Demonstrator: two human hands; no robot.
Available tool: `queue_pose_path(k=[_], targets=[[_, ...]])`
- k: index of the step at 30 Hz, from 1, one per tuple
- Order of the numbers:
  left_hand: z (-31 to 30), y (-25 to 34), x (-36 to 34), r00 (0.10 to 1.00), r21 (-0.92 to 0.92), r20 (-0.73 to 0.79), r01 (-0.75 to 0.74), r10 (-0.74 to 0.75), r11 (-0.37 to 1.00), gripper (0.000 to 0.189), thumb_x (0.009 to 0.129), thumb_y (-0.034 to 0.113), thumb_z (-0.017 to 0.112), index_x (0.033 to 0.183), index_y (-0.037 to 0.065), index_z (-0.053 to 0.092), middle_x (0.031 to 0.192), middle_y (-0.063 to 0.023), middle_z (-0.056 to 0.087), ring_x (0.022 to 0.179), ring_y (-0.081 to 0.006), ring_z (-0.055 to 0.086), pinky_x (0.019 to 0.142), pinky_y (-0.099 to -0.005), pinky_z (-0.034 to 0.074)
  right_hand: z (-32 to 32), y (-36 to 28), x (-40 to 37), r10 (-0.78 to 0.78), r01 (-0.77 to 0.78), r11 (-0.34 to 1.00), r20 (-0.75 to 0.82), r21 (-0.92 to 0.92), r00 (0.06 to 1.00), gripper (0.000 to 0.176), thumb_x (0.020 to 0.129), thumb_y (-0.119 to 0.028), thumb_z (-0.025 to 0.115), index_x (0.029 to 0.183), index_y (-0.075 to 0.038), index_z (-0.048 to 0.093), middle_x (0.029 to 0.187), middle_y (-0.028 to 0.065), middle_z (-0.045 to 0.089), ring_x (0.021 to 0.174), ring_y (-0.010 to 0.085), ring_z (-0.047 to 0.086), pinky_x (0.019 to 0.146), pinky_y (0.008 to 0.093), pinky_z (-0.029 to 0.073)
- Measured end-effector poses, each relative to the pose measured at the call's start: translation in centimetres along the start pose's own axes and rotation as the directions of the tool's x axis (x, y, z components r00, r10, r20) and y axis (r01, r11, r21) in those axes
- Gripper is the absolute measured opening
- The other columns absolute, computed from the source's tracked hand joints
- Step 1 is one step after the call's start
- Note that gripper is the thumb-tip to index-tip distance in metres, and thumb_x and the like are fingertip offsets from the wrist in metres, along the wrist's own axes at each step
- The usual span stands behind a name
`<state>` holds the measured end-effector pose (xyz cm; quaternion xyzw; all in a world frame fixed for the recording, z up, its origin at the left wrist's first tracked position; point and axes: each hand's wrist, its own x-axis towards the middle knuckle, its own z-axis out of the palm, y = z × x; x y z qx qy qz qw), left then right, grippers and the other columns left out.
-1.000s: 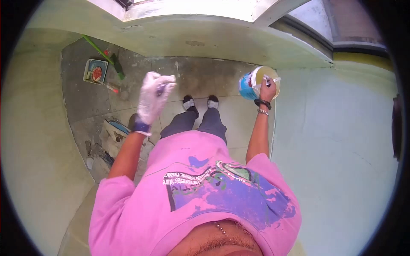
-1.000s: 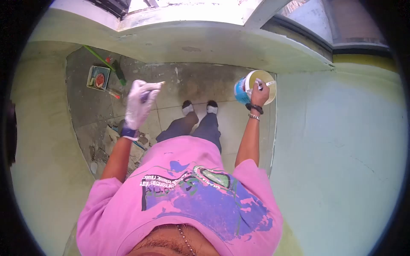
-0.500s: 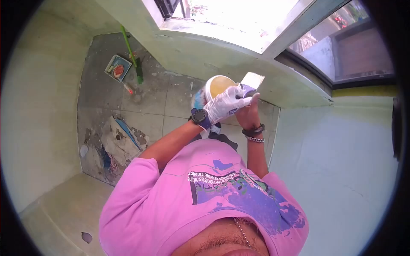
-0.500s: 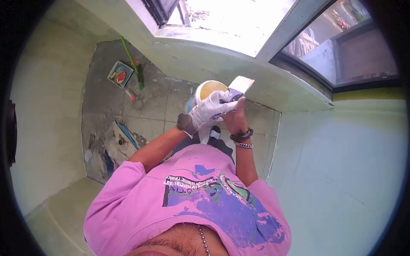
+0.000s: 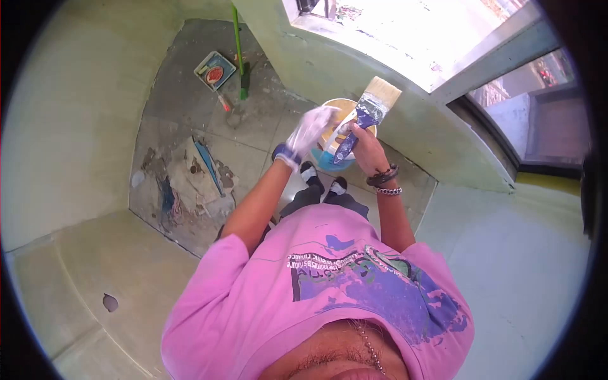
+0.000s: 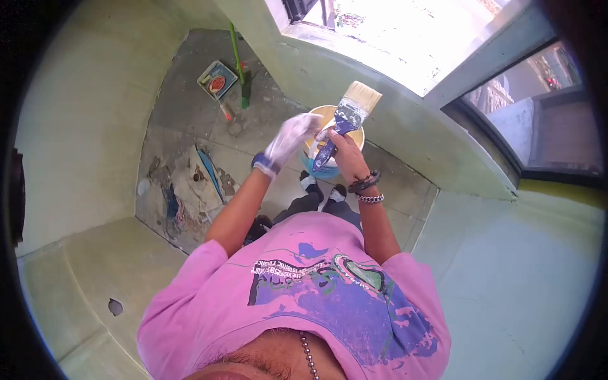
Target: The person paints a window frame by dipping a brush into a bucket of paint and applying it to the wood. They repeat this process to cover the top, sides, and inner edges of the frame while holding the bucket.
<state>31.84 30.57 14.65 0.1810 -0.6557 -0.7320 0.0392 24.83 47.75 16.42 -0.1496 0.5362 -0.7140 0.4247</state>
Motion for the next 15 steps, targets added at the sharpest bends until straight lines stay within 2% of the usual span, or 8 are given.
queue_pose_path(k=[2, 5, 7, 8, 10, 11, 13, 15], targets=[[0.9, -0.8, 1.8, 0.96, -0.318, 0.206, 0.249, -0.189, 0.915, 0.028, 0.097, 0.023, 0.048, 0.114, 0.002, 0.056, 0.104, -0.0091, 0.062, 0.092, -0.0172, 0.063, 0.085, -0.03, 0.051, -1.2, 0.5, 0.4, 0.015, -0.01, 0.877, 0.007, -0.48, 1.0, 0.038, 0.096, -0.032, 0.046, 0.112, 0.002, 0.054, 0.103, 0.0069, 0.06, 0.095, 0.0144, 0.057, 0.083, 0.0275, 0.046], [1.0, 0.2, 3.7, 0.899, -0.522, 0.398, 0.388, -0.185, 0.76, 0.029, 0.098, 0.025, 0.048, 0.11, 0.0, 0.056, 0.099, -0.0077, 0.064, 0.083, -0.0157, 0.064, 0.077, -0.0285, 0.054, -1.1, -0.4, 0.9, -0.051, 0.065, 0.932, 0.049, -0.357, 0.998, 0.038, 0.095, -0.032, 0.049, 0.113, 0.002, 0.053, 0.098, 0.0045, 0.06, 0.092, 0.0134, 0.057, 0.081, 0.0268, 0.046], [-0.1, 0.9, 4.3, 0.864, -0.539, 0.484, 0.417, -0.135, 0.732, 0.03, 0.097, 0.025, 0.048, 0.107, -0.002, 0.055, 0.092, -0.0065, 0.064, 0.077, -0.0175, 0.064, 0.074, -0.0279, 0.056, -0.1, -1.6, 0.5, 0.206, -0.197, 0.976, -0.095, 0.096, 0.974, 0.035, 0.097, -0.03, 0.049, 0.111, 0.001, 0.054, 0.097, 0.0057, 0.06, 0.082, 0.0126, 0.06, 0.07, 0.0248, 0.049], [0.3, 1.1, 4.3, 0.889, -0.537, 0.356, 0.447, -0.288, 0.716, 0.028, 0.097, 0.025, 0.048, 0.107, 0.0, 0.056, 0.086, -0.0054, 0.063, 0.072, -0.0146, 0.063, 0.071, -0.0253, 0.055, -0.4, -2.5, -0.1, 0.226, -0.221, 0.973, -0.096, 0.063, 0.969, 0.033, 0.098, -0.029, 0.047, 0.113, -0.001, 0.054, 0.096, 0.0068, 0.061, 0.082, 0.0142, 0.061, 0.069, 0.0261, 0.051], [-0.9, -1.1, 4.5, 0.885, -0.508, 0.345, 0.456, -0.312, 0.731, 0.025, 0.094, 0.025, 0.052, 0.102, 0.002, 0.058, 0.081, -0.0029, 0.06, 0.064, -0.0087, 0.056, 0.059, -0.0231, 0.05, -2.3, -4.1, -2.1, 0.268, -0.269, 0.963, -0.088, -0.005, 0.959, 0.031, 0.1, -0.029, 0.042, 0.117, -0.006, 0.055, 0.092, 0.0089, 0.062, 0.082, 0.0174, 0.063, 0.068, 0.0288, 0.054], [-1.4, -2.2, 4.2, 0.872, -0.467, 0.391, 0.463, -0.294, 0.753, 0.022, 0.095, 0.025, 0.05, 0.097, 0.004, 0.057, 0.075, -0.001, 0.056, 0.06, -0.0062, 0.052, 0.053, -0.0222, 0.046, -3.0, -4.8, -3.1, 0.313, -0.349, 0.917, -0.191, -0.193, 0.93, 0.031, 0.099, -0.03, 0.043, 0.116, -0.006, 0.055, 0.085, 0.0064, 0.062, 0.074, 0.0157, 0.062, 0.063, 0.0277, 0.052], [-1.3, -3.4, 3.7, 0.93, -0.437, 0.287, 0.34, -0.229, 0.833, 0.021, 0.095, 0.023, 0.049, 0.098, 0.004, 0.058, 0.073, -0.001, 0.055, 0.059, -0.0052, 0.051, 0.052, -0.022, 0.045, -2.9, -5.9, -4.1, 0.268, -0.449, 0.723, -0.386, -0.525, 0.883, 0.033, 0.098, -0.03, 0.044, 0.116, -0.004, 0.054, 0.071, 0.0039, 0.059, 0.059, 0.0132, 0.056, 0.053, 0.029, 0.045], [-0.6, -3.9, 3.6, 0.985, -0.237, 0.112, 0.153, -0.129, 0.959, 0.022, 0.096, 0.022, 0.047, 0.102, 0.004, 0.059, 0.07, 0.0004, 0.055, 0.058, -0.0052, 0.051, 0.053, -0.0216, 0.043, -3.5, -4.7, -4.4, 0.119, -0.388, 0.527, -0.387, -0.756, 0.915, 0.032, 0.097, -0.027, 0.046, 0.118, -0.003, 0.051, 0.077, 0.0159, 0.062, 0.07, 0.0284, 0.061, 0.06, 0.0372, 0.047]])
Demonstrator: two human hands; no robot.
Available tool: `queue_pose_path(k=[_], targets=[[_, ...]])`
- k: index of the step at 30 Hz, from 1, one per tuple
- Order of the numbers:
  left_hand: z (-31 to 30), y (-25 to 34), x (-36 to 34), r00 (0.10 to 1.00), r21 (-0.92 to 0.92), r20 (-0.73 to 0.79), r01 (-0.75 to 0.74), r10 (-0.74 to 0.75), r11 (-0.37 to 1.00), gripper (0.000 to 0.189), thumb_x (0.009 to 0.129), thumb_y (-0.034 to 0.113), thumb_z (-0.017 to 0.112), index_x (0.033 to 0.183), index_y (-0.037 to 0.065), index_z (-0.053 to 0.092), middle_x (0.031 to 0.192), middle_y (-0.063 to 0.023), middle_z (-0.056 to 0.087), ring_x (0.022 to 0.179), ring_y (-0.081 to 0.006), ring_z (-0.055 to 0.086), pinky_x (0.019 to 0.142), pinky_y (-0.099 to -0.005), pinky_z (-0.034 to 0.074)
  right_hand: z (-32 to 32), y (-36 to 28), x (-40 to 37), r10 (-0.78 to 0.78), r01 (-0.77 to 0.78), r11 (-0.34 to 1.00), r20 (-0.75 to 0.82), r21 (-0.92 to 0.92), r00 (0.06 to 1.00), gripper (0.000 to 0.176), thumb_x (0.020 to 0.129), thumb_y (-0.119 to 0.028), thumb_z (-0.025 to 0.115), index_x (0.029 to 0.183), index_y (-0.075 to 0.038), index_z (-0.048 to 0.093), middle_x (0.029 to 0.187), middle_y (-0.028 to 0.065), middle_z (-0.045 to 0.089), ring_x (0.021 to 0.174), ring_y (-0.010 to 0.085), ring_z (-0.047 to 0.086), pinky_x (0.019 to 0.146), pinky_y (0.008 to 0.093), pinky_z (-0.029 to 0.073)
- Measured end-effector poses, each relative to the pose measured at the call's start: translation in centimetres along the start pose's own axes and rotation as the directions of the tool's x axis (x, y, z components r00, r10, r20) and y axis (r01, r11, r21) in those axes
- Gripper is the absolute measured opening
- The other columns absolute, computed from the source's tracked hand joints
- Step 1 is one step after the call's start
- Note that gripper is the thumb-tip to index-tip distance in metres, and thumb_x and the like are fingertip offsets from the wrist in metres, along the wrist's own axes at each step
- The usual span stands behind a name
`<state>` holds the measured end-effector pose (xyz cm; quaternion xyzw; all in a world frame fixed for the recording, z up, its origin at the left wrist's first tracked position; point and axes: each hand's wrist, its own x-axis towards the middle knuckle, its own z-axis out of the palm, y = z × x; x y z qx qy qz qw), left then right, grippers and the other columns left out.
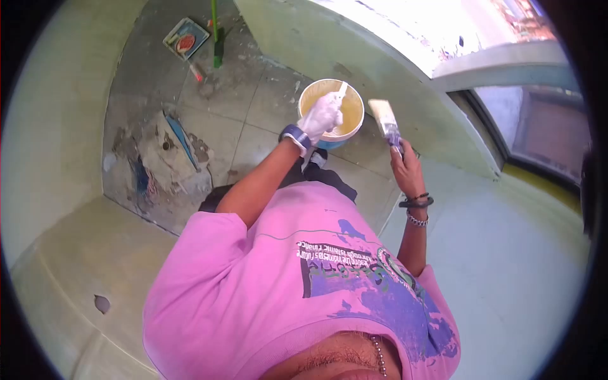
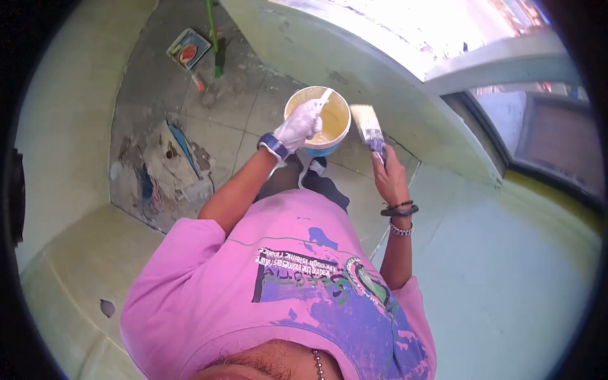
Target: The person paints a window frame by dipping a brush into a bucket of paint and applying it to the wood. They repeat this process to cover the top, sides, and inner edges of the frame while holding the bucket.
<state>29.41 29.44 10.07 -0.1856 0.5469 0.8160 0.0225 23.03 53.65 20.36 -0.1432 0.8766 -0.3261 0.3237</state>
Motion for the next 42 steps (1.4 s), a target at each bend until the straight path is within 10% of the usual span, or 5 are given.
queue_pose_path(k=[12, 16, 33, 37, 42], targets=[[3.4, 2.3, -3.4, 0.774, 0.582, -0.412, -0.182, 0.481, 0.792, 0.006, 0.089, 0.008, 0.049, 0.091, 0.003, 0.052, 0.074, -0.0198, 0.053, 0.069, -0.0408, 0.053, 0.063, -0.0396, 0.045, 2.4, -4.6, 7.2, -0.458, 0.568, 0.745, 0.351, -0.349, 0.817, 0.041, 0.082, -0.009, 0.059, 0.119, -0.005, 0.041, 0.084, 0.0262, 0.062, 0.077, 0.0438, 0.06, 0.065, 0.0506, 0.047], [1.4, 4.3, -3.7, 0.751, 0.428, -0.545, -0.134, 0.374, 0.894, 0.018, 0.092, 0.02, 0.057, 0.089, 0.003, 0.056, 0.066, -0.0028, 0.054, 0.061, -0.009, 0.05, 0.057, -0.0289, 0.042, -0.4, -7.4, 6.4, -0.401, 0.486, 0.846, 0.338, -0.22, 0.851, 0.044, 0.084, -0.014, 0.061, 0.123, -0.006, 0.042, 0.076, 0.0198, 0.064, 0.069, 0.0423, 0.062, 0.061, 0.0446, 0.047], [-7.4, 13.4, -7.2, 0.794, 0.439, -0.469, -0.171, 0.387, 0.882, 0.02, 0.089, 0.018, 0.062, 0.094, -0.002, 0.063, 0.082, 0.0004, 0.062, 0.075, -0.0061, 0.055, 0.067, -0.0228, 0.046, 11.7, -11.1, 16.2, -0.393, 0.382, 0.843, -0.05, 0.378, 0.918, 0.078, 0.079, -0.014, 0.071, 0.139, 0.003, 0.023, 0.105, 0.0151, 0.058, 0.09, 0.0182, 0.06, 0.079, 0.0299, 0.049], [-13.6, 10.8, -8.8, 0.356, 0.725, -0.65, 0.027, 0.671, 0.688, 0.056, 0.082, 0.033, 0.067, 0.123, -0.001, 0.052, 0.121, -0.0242, 0.056, 0.107, -0.0305, 0.058, 0.09, -0.0368, 0.046, 11.2, -12.4, 16.2, -0.364, 0.335, 0.876, 0.02, 0.347, 0.931, 0.072, 0.08, -0.016, 0.07, 0.136, 0.004, 0.028, 0.099, 0.0131, 0.059, 0.085, 0.0162, 0.059, 0.075, 0.0285, 0.048], [-7.2, 4.5, -11.9, 0.82, -0.547, -0.535, -0.152, -0.204, 0.823, 0.076, 0.082, 0.056, 0.063, 0.137, 0.01, 0.037, 0.131, -0.0148, 0.046, 0.116, -0.0318, 0.049, 0.094, -0.0529, 0.042, 10.9, -14.0, 14.8, -0.346, 0.318, 0.892, 0.031, 0.321, 0.938, 0.071, 0.08, -0.019, 0.069, 0.135, 0.004, 0.031, 0.109, 0.0164, 0.055, 0.093, 0.0207, 0.057, 0.083, 0.0332, 0.047]])
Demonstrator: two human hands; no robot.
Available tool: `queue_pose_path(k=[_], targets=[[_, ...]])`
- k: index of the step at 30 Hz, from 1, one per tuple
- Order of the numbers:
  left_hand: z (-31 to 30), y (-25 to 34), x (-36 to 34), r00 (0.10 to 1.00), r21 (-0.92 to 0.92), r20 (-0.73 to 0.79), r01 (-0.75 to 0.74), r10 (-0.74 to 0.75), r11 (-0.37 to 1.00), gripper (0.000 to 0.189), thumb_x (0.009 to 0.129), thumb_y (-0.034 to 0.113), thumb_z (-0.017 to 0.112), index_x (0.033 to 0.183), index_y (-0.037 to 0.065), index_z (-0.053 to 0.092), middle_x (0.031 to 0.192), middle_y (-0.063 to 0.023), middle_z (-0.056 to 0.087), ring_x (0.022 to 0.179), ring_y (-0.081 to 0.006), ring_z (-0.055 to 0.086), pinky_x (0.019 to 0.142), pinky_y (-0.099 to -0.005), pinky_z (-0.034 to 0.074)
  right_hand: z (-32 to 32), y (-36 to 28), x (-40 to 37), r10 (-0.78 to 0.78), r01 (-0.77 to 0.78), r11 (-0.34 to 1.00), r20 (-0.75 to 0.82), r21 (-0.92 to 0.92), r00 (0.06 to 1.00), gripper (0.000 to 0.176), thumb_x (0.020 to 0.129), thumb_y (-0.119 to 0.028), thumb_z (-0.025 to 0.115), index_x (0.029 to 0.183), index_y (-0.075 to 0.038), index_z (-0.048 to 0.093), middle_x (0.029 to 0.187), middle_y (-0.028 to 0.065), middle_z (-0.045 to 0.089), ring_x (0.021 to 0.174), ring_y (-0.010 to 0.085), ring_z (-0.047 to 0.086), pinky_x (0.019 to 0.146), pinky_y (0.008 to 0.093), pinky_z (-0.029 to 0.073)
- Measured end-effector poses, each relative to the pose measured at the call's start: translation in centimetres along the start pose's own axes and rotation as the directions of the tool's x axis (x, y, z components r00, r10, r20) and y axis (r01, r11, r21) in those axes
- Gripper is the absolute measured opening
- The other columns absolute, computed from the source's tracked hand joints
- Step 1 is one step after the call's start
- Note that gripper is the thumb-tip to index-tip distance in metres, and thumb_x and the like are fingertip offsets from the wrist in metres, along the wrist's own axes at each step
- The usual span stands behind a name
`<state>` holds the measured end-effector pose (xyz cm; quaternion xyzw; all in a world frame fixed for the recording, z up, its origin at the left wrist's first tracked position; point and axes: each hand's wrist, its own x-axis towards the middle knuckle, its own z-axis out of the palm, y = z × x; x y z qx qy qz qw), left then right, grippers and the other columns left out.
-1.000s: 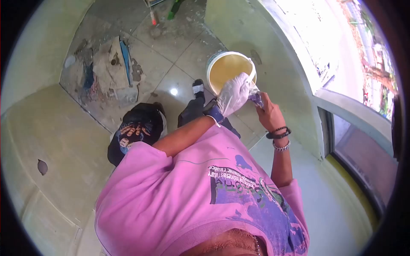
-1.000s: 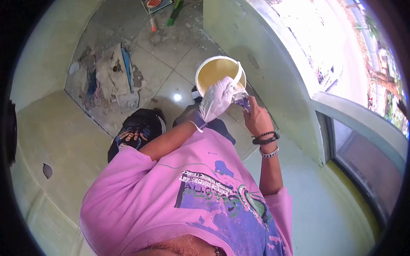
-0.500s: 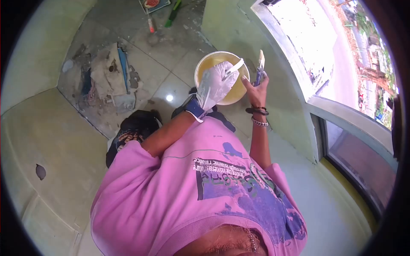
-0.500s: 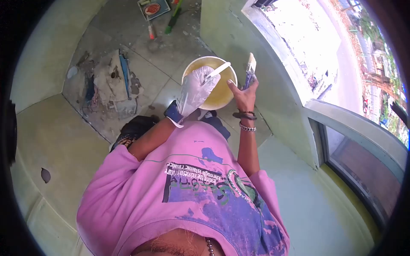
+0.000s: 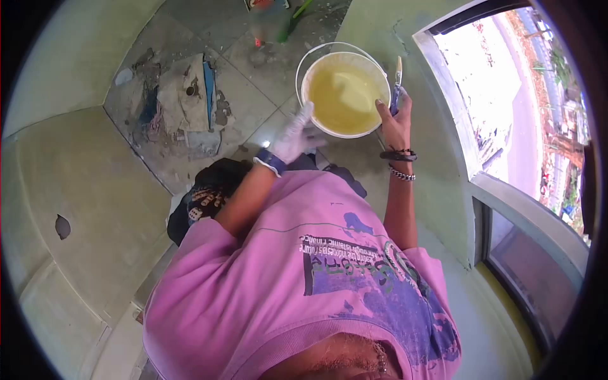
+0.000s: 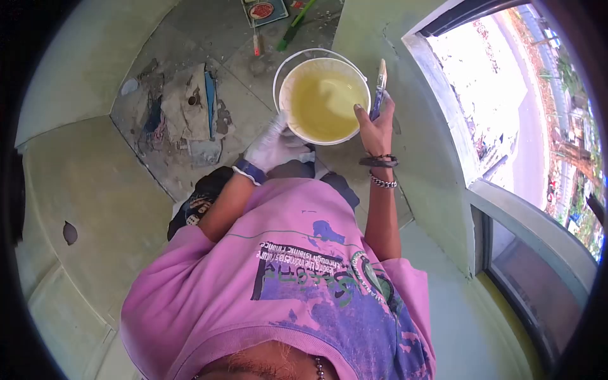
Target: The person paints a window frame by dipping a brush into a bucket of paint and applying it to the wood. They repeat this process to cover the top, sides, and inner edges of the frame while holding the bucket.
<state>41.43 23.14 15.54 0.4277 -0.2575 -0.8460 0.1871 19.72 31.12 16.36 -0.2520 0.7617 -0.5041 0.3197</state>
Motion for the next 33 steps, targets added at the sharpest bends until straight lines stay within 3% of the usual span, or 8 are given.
queue_pose_path(k=[2, 5, 9, 13, 16, 20, 25, 33], targets=[[0.3, -2.1, 1.0, 0.977, -0.091, 0.199, 0.099, -0.079, 0.991, 0.073, 0.083, 0.057, 0.061, 0.136, 0.013, 0.037, 0.127, -0.0129, 0.049, 0.109, -0.0291, 0.054, 0.082, -0.0504, 0.051, 0.2, 0.0, 0.1, -0.049, 0.046, 0.995, -0.031, -0.09, 0.998, 0.07, 0.081, -0.02, 0.068, 0.135, 0.004, 0.03, 0.111, 0.0178, 0.055, 0.094, 0.022, 0.058, 0.083, 0.0337, 0.047], [1.9, -1.0, 3.2, 0.976, -0.271, 0.193, 0.154, -0.103, 0.95, 0.062, 0.089, 0.044, 0.06, 0.134, 0.009, 0.037, 0.126, -0.0134, 0.052, 0.112, -0.0287, 0.056, 0.086, -0.0467, 0.053, 2.0, -0.3, 1.3, -0.063, 0.064, 0.997, -0.046, 0.029, 0.997, 0.069, 0.081, -0.02, 0.067, 0.135, 0.003, 0.031, 0.113, 0.0183, 0.055, 0.098, 0.023, 0.057, 0.084, 0.0346, 0.046], [2.2, -0.2, 4.0, 0.965, -0.378, 0.258, 0.052, 0.051, 0.924, 0.053, 0.091, 0.016, 0.051, 0.137, 0.001, 0.028, 0.134, -0.0181, 0.044, 0.118, -0.0335, 0.052, 0.095, -0.0463, 0.051, 1.7, 1.0, 1.7, -0.133, 0.118, 0.985, -0.118, -0.127, 0.984, 0.065, 0.085, -0.023, 0.065, 0.136, 0.0, 0.032, 0.112, 0.0141, 0.056, 0.095, 0.0208, 0.058, 0.082, 0.0324, 0.046], [2.3, 0.2, 3.7, 0.98, -0.25, 0.198, 0.018, 0.033, 0.968, 0.053, 0.088, 0.007, 0.046, 0.136, -0.003, 0.026, 0.133, -0.0202, 0.043, 0.117, -0.0351, 0.053, 0.094, -0.0451, 0.052, -3.3, -3.1, -2.6, -0.044, 0.019, 0.979, -0.125, -0.201, 0.991, 0.048, 0.091, -0.017, 0.056, 0.135, -0.009, 0.04, 0.099, 0.0112, 0.062, 0.085, 0.0188, 0.06, 0.074, 0.0328, 0.048], [3.2, 0.5, 3.3, 0.99, -0.198, 0.137, 0.01, 0.018, 0.98, 0.049, 0.087, 0.005, 0.046, 0.133, -0.004, 0.031, 0.128, -0.0213, 0.048, 0.111, -0.0337, 0.058, 0.085, -0.0424, 0.057, -6.1, -8.9, -5.5, -0.206, 0.254, 0.866, 0.156, -0.431, 0.966, 0.04, 0.088, -0.007, 0.051, 0.127, -0.01, 0.05, 0.089, 0.0195, 0.065, 0.076, 0.0318, 0.065, 0.068, 0.0416, 0.047], [4.8, 0.2, 2.0, 0.999, -0.036, -0.008, -0.043, 0.043, 0.998, 0.042, 0.087, 0.004, 0.045, 0.128, -0.006, 0.037, 0.121, -0.0208, 0.053, 0.105, -0.0322, 0.061, 0.082, -0.0396, 0.059, -3.9, -10.2, -2.6, -0.166, 0.445, 0.672, 0.465, -0.592, 0.87, 0.043, 0.08, -0.004, 0.055, 0.123, -0.006, 0.053, 0.086, 0.0255, 0.062, 0.08, 0.0432, 0.059, 0.068, 0.047, 0.047], [5.0, -1.7, 1.8, 0.999, -0.002, -0.008, -0.045, 0.045, 0.999, 0.038, 0.09, 0.007, 0.047, 0.125, -0.006, 0.041, 0.117, -0.0184, 0.056, 0.102, -0.0295, 0.063, 0.08, -0.0372, 0.059, 2.1, -5.4, 3.1, -0.084, 0.469, 0.377, 0.475, -0.799, 0.876, 0.036, 0.078, -0.013, 0.057, 0.114, -0.012, 0.061, 0.086, 0.0214, 0.066, 0.08, 0.0373, 0.065, 0.072, 0.047, 0.052], [5.9, -2.1, 1.4, 1.0, -0.034, 0.021, -0.022, 0.023, 0.999, 0.04, 0.089, 0.002, 0.042, 0.128, 0.0, 0.038, 0.121, -0.0177, 0.054, 0.106, -0.0311, 0.061, 0.081, -0.0436, 0.058, 1.0, -4.3, 2.9, -0.109, 0.465, 0.464, 0.472, -0.754, 0.875, 0.03, 0.08, -0.013, 0.051, 0.107, -0.008, 0.064, 0.086, 0.0233, 0.066, 0.082, 0.0385, 0.065, 0.073, 0.0469, 0.053]])
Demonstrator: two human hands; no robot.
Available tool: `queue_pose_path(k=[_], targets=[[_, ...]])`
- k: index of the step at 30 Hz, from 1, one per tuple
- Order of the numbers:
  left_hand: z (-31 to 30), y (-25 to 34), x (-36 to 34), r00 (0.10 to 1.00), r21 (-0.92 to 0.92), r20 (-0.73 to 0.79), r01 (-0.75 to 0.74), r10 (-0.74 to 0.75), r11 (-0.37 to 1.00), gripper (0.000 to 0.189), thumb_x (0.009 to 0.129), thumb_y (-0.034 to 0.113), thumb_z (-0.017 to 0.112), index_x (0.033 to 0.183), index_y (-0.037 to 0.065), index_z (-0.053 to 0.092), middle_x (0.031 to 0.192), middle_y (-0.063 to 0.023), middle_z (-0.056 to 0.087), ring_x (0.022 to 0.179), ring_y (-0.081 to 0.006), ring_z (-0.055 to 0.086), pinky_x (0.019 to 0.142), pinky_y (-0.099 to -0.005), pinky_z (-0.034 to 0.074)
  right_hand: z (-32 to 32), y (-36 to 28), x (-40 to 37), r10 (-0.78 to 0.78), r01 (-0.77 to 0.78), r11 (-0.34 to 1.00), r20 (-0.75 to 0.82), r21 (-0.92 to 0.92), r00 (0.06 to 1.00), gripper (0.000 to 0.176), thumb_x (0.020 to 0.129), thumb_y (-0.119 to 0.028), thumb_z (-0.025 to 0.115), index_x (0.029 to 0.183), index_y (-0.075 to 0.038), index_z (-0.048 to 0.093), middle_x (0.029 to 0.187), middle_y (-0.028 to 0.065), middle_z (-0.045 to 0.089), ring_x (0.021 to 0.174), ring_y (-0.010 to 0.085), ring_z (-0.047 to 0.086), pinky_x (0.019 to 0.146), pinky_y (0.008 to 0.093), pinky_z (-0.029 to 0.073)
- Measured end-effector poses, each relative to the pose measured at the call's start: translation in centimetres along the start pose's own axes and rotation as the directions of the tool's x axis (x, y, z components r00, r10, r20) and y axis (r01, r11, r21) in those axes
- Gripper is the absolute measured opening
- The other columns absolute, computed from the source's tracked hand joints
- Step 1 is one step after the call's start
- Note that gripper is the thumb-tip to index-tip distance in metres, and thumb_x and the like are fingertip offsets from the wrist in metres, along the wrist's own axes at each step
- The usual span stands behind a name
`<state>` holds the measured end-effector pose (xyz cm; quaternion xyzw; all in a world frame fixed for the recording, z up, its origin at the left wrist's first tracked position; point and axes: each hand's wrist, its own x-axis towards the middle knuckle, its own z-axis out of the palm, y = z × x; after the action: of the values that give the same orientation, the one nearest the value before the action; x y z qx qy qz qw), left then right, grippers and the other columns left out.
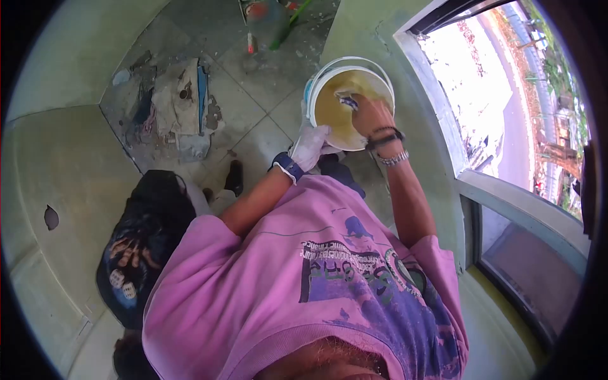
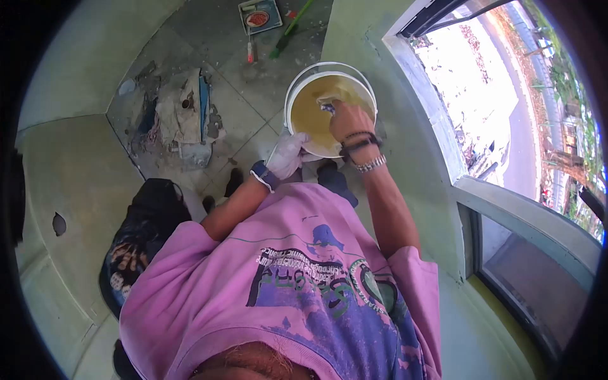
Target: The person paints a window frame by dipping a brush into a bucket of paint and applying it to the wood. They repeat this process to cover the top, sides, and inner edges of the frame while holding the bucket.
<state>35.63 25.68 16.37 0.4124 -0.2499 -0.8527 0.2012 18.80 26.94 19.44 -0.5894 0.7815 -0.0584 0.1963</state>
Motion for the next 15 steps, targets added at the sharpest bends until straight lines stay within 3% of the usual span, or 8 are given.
queue_pose_path(k=[5, 6, 7, 9, 11, 12, 14, 15], targets=[[-2.1, -2.6, 2.7, 0.993, -0.103, 0.045, -0.104, 0.109, 0.989, 0.038, 0.092, 0.008, 0.047, 0.129, 0.0, 0.039, 0.122, -0.0163, 0.053, 0.11, -0.0313, 0.057, 0.087, -0.0471, 0.054, -4.4, 2.0, -7.3, -0.012, 0.119, 0.864, -0.216, 0.489, 0.976, 0.034, 0.083, -0.011, 0.053, 0.116, -0.002, 0.056, 0.091, 0.0261, 0.063, 0.076, 0.0416, 0.062, 0.069, 0.0455, 0.05], [-3.2, -3.8, 2.9, 0.945, -0.097, 0.179, -0.258, 0.272, 0.961, 0.041, 0.094, 0.013, 0.049, 0.131, 0.001, 0.038, 0.123, -0.0149, 0.053, 0.112, -0.0293, 0.056, 0.091, -0.0442, 0.051, -6.1, 2.0, -8.9, 0.042, 0.03, 0.84, -0.121, 0.542, 0.992, 0.036, 0.083, -0.01, 0.054, 0.118, 0.001, 0.055, 0.092, 0.0241, 0.064, 0.073, 0.0377, 0.062, 0.066, 0.0427, 0.049], [-2.8, -3.7, 3.4, 0.973, -0.21, 0.157, -0.137, 0.171, 0.968, 0.045, 0.095, 0.015, 0.048, 0.136, 0.002, 0.033, 0.126, -0.014, 0.051, 0.116, -0.0286, 0.054, 0.095, -0.0421, 0.049, -6.1, 3.3, -9.6, 0.066, 0.073, 0.753, -0.186, 0.654, 0.98, 0.039, 0.086, -0.01, 0.051, 0.124, -0.001, 0.051, 0.083, 0.0152, 0.059, 0.066, 0.0267, 0.056, 0.06, 0.0357, 0.046], [0.6, -1.7, 1.0, 0.923, -0.22, 0.214, -0.272, 0.318, 0.937, 0.051, 0.094, 0.011, 0.045, 0.141, 0.004, 0.026, 0.135, -0.0153, 0.043, 0.12, -0.0316, 0.05, 0.096, -0.0447, 0.048, -6.4, 6.0, -10.9, 0.113, 0.206, 0.54, -0.312, 0.816, 0.943, 0.044, 0.093, -0.011, 0.046, 0.136, -0.003, 0.042, 0.066, -0.0024, 0.049, 0.053, 0.0048, 0.045, 0.048, 0.0217, 0.04], [-0.9, -3.2, 3.1, 0.94, -0.202, 0.237, -0.201, 0.247, 0.959, 0.055, 0.086, 0.003, 0.045, 0.138, 0.003, 0.027, 0.133, -0.0205, 0.043, 0.119, -0.0377, 0.05, 0.094, -0.0495, 0.05, -12.3, 5.6, -12.1, 0.197, 0.338, 0.404, -0.442, 0.85, 0.875, 0.044, 0.094, -0.01, 0.044, 0.138, -0.004, 0.039, 0.067, -0.0048, 0.047, 0.052, 0.0031, 0.042, 0.045, 0.0189, 0.036], [0.8, -3.1, 2.0, 0.915, -0.268, 0.251, -0.25, 0.317, 0.931, 0.055, 0.084, 0.002, 0.045, 0.136, 0.002, 0.028, 0.132, -0.0236, 0.043, 0.118, -0.0416, 0.049, 0.091, -0.0546, 0.05, -14.5, 6.9, -11.7, 0.164, 0.495, 0.45, -0.614, 0.744, 0.772, 0.045, 0.094, -0.009, 0.044, 0.139, -0.004, 0.037, 0.068, -0.0049, 0.046, 0.053, 0.0023, 0.041, 0.047, 0.0176, 0.035], [-1.5, -4.8, 6.7, 0.978, -0.206, 0.086, -0.17, 0.191, 0.964, 0.06, 0.08, -0.003, 0.045, 0.136, 0.009, 0.027, 0.133, -0.022, 0.04, 0.115, -0.0448, 0.05, 0.084, -0.0627, 0.051, -19.1, 10.6, -9.3, 0.145, 0.609, 0.65, -0.86, 0.455, 0.488, 0.046, 0.094, -0.008, 0.043, 0.14, -0.004, 0.037, 0.068, -0.0049, 0.047, 0.055, 0.0018, 0.04, 0.048, 0.0176, 0.035], [-0.9, -4.8, 6.6, 0.972, -0.276, 0.139, -0.145, 0.189, 0.95, 0.063, 0.078, -0.004, 0.045, 0.136, 0.011, 0.026, 0.131, -0.022, 0.041, 0.115, -0.0465, 0.049, 0.085, -0.065, 0.049, -22.4, 11.2, -9.0, 0.115, 0.715, 0.611, -0.931, 0.34, 0.345, 0.047, 0.093, -0.005, 0.042, 0.14, -0.004, 0.036, 0.069, -0.0049, 0.047, 0.057, 0.0016, 0.041, 0.049, 0.0179, 0.035]])
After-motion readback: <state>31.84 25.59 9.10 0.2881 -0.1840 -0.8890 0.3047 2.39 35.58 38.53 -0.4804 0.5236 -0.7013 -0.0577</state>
